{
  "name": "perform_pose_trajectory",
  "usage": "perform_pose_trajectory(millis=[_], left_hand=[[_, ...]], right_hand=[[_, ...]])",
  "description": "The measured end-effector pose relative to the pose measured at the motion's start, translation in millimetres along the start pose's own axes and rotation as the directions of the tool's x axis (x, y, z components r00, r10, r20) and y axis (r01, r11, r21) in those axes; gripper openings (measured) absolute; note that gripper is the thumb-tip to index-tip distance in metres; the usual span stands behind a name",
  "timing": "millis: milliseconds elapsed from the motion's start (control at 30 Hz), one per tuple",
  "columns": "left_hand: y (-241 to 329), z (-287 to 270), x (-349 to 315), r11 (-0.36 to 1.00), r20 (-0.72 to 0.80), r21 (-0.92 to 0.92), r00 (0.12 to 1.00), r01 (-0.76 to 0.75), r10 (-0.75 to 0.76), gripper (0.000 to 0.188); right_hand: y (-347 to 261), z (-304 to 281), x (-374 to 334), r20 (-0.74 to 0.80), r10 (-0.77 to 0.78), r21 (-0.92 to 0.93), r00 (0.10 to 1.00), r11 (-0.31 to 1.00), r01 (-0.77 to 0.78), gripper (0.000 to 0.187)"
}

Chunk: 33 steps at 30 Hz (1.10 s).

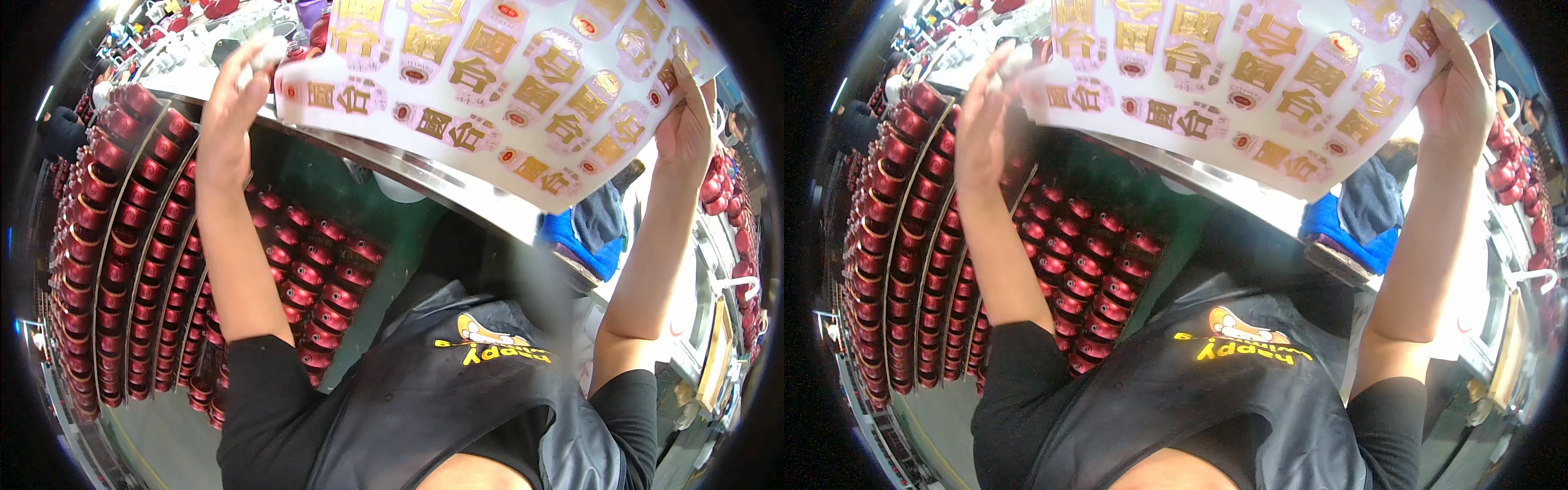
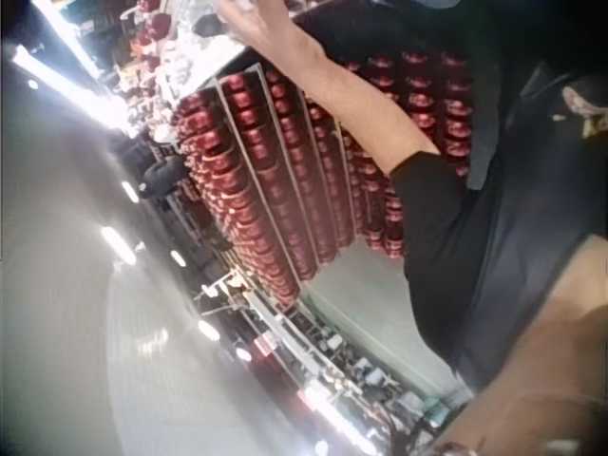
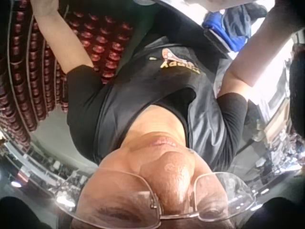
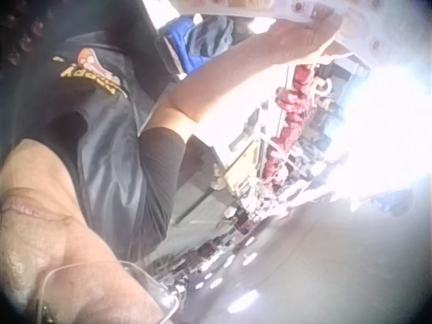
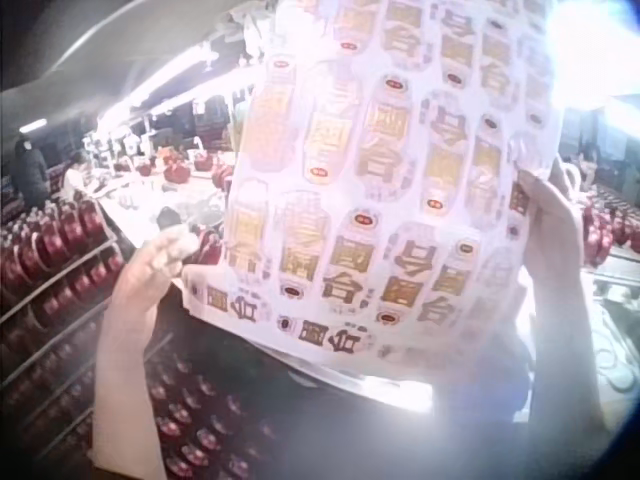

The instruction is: The person wipes a red decorative container with a cloth, then uses scissors to cut individual stickers from a large sticker sheet. The stickers are cut one by one and set aside on the work surface.

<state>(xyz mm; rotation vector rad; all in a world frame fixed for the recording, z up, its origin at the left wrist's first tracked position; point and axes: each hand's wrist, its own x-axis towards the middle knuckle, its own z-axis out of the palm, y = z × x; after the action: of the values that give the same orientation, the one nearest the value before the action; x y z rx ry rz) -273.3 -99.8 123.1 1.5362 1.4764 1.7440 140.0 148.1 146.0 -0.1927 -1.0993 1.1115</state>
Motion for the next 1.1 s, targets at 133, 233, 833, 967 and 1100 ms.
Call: perform_pose_trajectory(millis=[133, 233, 833, 967, 1100], left_hand=[[40.3, 52.7, 54.4, 0.986, 0.100, -0.148, 0.993, 0.078, -0.064, 0.053], [41.8, 76.5, 65.3, 0.965, 0.274, -0.256, 0.962, 0.059, 0.014, 0.052], [0.2, 100.4, 8.5, 0.940, -0.002, -0.340, 1.000, 0.010, -0.012, 0.022], [-14.0, 99.6, 3.4, 0.957, 0.044, -0.278, 0.996, 0.084, -0.075, 0.027], [-17.2, 100.4, -3.1, 0.939, 0.039, -0.319, 0.992, 0.125, -0.119, 0.029]], right_hand=[[17.9, -1.1, -2.9, 0.094, -0.009, -0.045, 0.996, 0.999, 0.013, 0.035], [9.8, 10.3, -3.3, 0.196, -0.027, -0.031, 0.980, 0.999, 0.033, 0.032], [-7.3, 78.1, -87.3, -0.125, 0.212, -0.161, 0.969, 0.960, -0.230, 0.032], [11.3, 69.1, -105.0, -0.179, 0.272, -0.327, 0.945, 0.890, -0.318, 0.049], [14.8, 61.4, -112.8, -0.171, 0.337, -0.242, 0.926, 0.896, -0.371, 0.044]])
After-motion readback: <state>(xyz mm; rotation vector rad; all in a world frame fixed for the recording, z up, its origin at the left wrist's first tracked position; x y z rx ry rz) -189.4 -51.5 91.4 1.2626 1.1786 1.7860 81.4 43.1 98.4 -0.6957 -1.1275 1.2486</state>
